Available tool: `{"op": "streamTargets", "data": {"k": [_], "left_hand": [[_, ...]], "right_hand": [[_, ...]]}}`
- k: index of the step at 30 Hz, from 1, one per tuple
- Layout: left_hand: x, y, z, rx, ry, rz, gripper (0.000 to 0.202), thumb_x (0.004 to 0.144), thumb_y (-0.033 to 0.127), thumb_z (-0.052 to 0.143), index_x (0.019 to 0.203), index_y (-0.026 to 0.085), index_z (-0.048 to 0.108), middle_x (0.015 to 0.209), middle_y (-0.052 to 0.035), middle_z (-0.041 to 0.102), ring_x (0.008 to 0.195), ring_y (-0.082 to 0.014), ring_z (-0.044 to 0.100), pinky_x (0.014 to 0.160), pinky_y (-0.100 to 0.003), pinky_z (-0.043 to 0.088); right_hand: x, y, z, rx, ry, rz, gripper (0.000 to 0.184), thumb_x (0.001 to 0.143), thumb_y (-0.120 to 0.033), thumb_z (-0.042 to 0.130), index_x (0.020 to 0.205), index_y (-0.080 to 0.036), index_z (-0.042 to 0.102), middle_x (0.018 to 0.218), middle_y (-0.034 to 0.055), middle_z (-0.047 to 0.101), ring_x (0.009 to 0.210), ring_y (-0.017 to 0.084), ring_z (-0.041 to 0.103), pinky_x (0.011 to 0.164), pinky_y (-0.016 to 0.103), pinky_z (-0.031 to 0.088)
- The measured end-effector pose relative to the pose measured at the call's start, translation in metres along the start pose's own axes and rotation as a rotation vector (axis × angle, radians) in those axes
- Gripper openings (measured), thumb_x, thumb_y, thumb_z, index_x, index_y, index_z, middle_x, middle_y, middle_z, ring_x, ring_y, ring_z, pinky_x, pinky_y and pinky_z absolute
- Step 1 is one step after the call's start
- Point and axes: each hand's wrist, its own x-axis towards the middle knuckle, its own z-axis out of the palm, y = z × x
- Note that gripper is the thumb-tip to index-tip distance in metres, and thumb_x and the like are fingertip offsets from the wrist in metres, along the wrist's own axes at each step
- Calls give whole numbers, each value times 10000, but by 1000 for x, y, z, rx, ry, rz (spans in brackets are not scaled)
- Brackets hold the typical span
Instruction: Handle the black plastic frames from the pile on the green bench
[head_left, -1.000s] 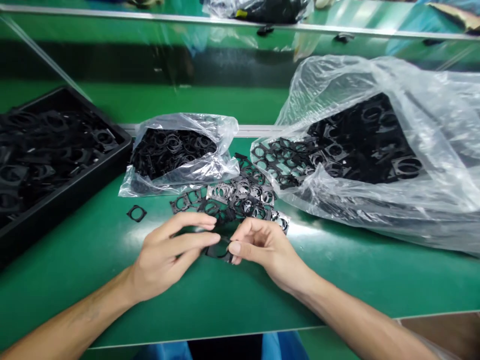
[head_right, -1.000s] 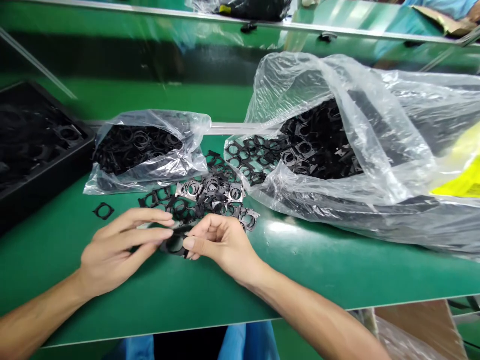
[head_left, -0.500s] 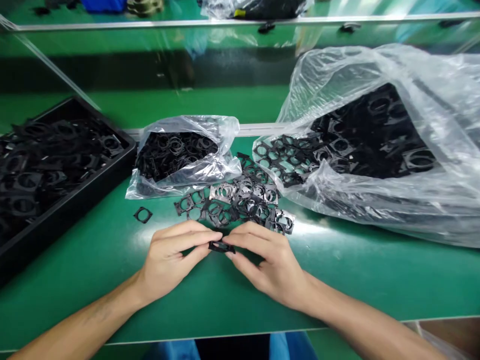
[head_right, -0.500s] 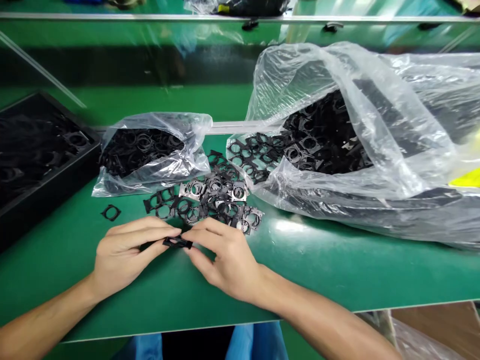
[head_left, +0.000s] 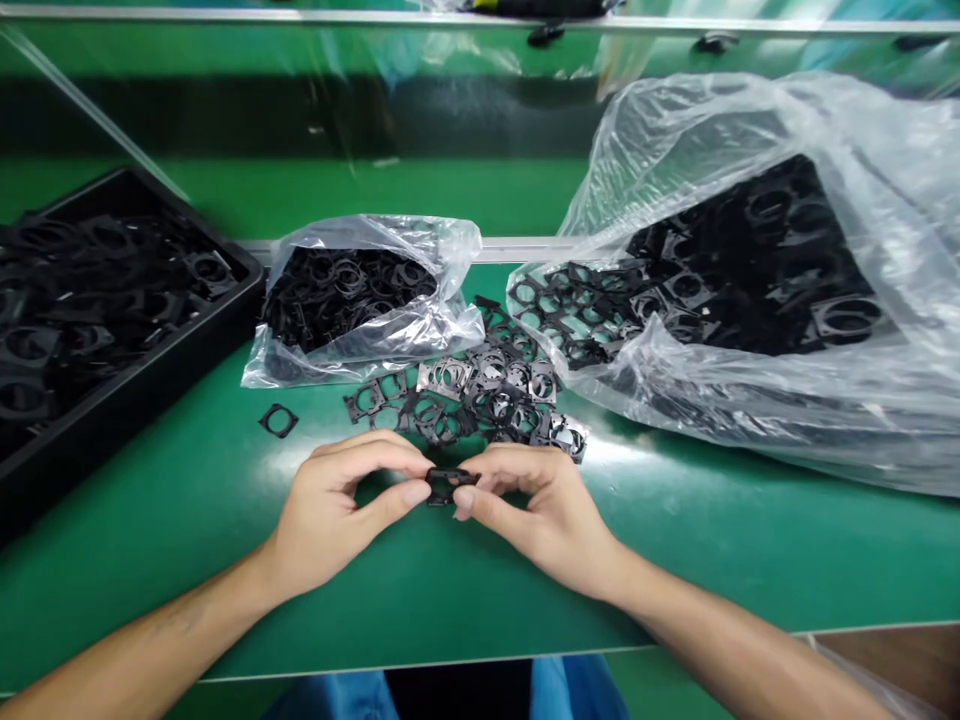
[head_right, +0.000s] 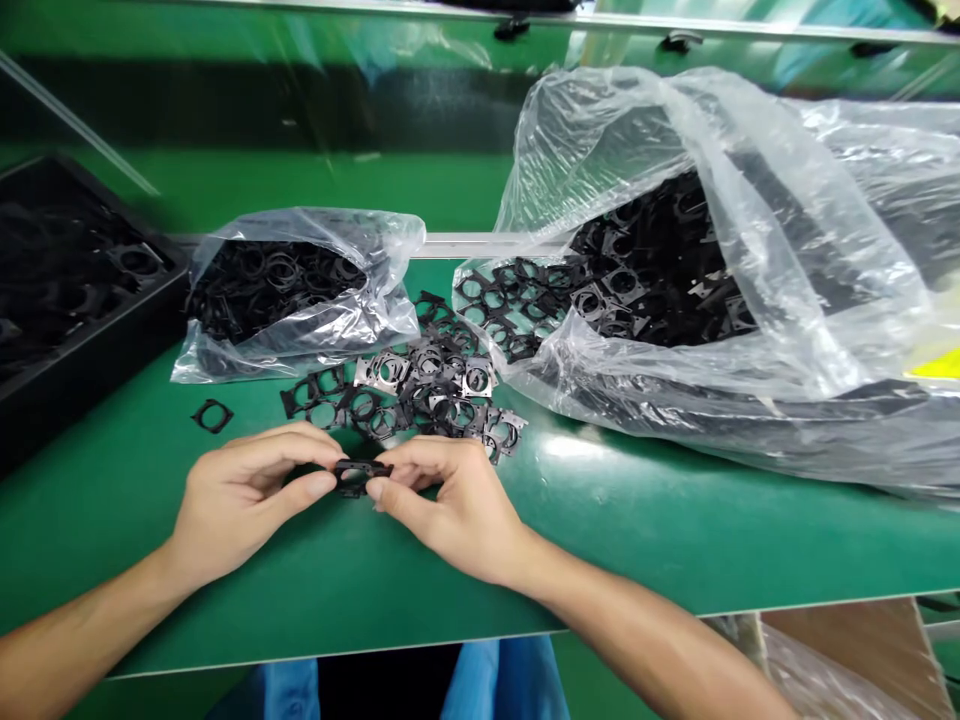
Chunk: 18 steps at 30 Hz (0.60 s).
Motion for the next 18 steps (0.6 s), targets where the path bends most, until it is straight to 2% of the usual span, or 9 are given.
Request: {"op": "streamTargets", "data": {"k": [5, 8, 11, 15, 18], "left_hand": [[0, 1, 4, -95, 23, -128, 110, 842, 139, 769, 902, 228, 795, 824, -1, 764, 740, -113, 713, 694, -160, 570], [1, 1, 2, -165, 15, -235, 54, 853, 184, 764, 880, 216, 797, 801, -4, 770, 691, -114, 706, 647, -159, 557], [2, -1, -1, -228, -54, -355, 102, 892, 278, 742, 857, 200, 798, 745, -14, 759, 647, -120, 675, 599, -172, 524], [5, -4, -5, -386, -202, -460, 231, 923, 377, 716, 830, 177, 786, 734, -31, 754, 685, -139, 683, 663, -203, 531], [6, -6, -5, -451, -228, -497, 247, 915, 392, 726, 823, 170, 780, 732, -32, 750, 689, -135, 682, 679, -203, 529]], "right_hand": [[1, 0, 2, 117, -2, 133, 259, 831, -393, 814, 842, -135, 797, 683, 38, 749, 608, 128, 642, 579, 228, 470], [2, -1, 2, 211, -23, 210, 348, 783, -480, 842, 836, -140, 792, 667, 35, 750, 591, 126, 641, 575, 231, 462], [2, -1, 1, 284, -52, 262, 379, 753, -513, 856, 825, -147, 789, 660, 32, 750, 603, 138, 668, 603, 245, 489], [3, -2, 2, 304, -76, 288, 389, 733, -517, 868, 802, -143, 785, 647, 24, 738, 608, 137, 679, 612, 243, 500], [3, -2, 2, 301, -77, 303, 400, 735, -518, 867, 811, -134, 786, 651, 28, 738, 607, 131, 676, 607, 235, 494]]}}
